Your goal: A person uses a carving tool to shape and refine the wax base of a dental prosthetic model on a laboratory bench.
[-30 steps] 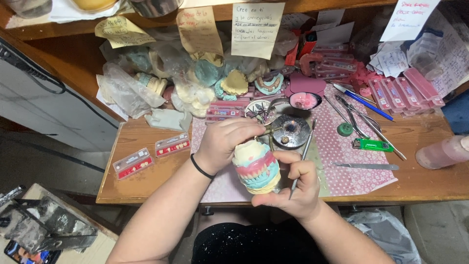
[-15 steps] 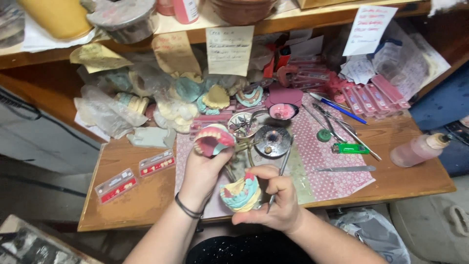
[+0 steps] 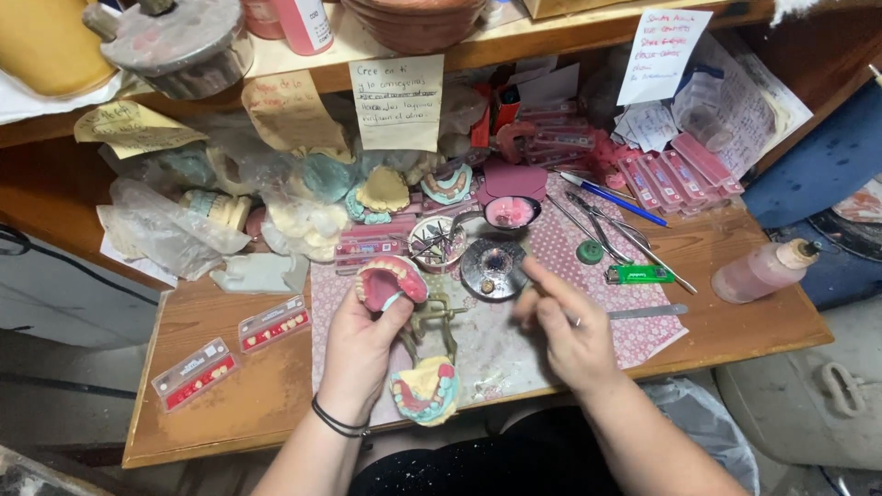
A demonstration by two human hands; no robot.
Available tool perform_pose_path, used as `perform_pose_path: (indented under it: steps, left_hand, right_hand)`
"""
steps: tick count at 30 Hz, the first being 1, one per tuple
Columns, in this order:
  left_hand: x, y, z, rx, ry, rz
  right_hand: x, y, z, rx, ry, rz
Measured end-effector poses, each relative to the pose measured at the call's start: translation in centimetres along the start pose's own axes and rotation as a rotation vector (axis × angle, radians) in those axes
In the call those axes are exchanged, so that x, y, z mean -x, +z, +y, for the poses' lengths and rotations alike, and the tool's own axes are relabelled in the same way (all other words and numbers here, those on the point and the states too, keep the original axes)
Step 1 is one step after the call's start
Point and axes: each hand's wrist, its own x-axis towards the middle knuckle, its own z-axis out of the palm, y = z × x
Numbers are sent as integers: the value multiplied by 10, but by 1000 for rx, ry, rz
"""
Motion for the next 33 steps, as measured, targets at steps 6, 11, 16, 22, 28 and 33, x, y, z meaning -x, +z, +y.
perform_pose_path:
  steps: [6,11,16,22,28,33]
  left_hand:
    - [14,19,2,290,-228,-60]
    - [14,18,-22,313,-189,-130]
    - [12,14,-31,367,-230,-148]
    - [14,12,-33,395,-253,-148]
    - [14,7,-43,387,-233,-126]
    - [15,6,-47,380,-163,-135]
  right_hand:
    - [-7,-15,2,-441,296,262]
    - [-40,-23,-8,-260,341,358]
    - [-48,-21,-7,-201,368,363]
    - [-44,-17,-8,-128,297,313]
    - [-46,-18,4,-252,411,354]
    - [-46,-21,11,-451,493,388]
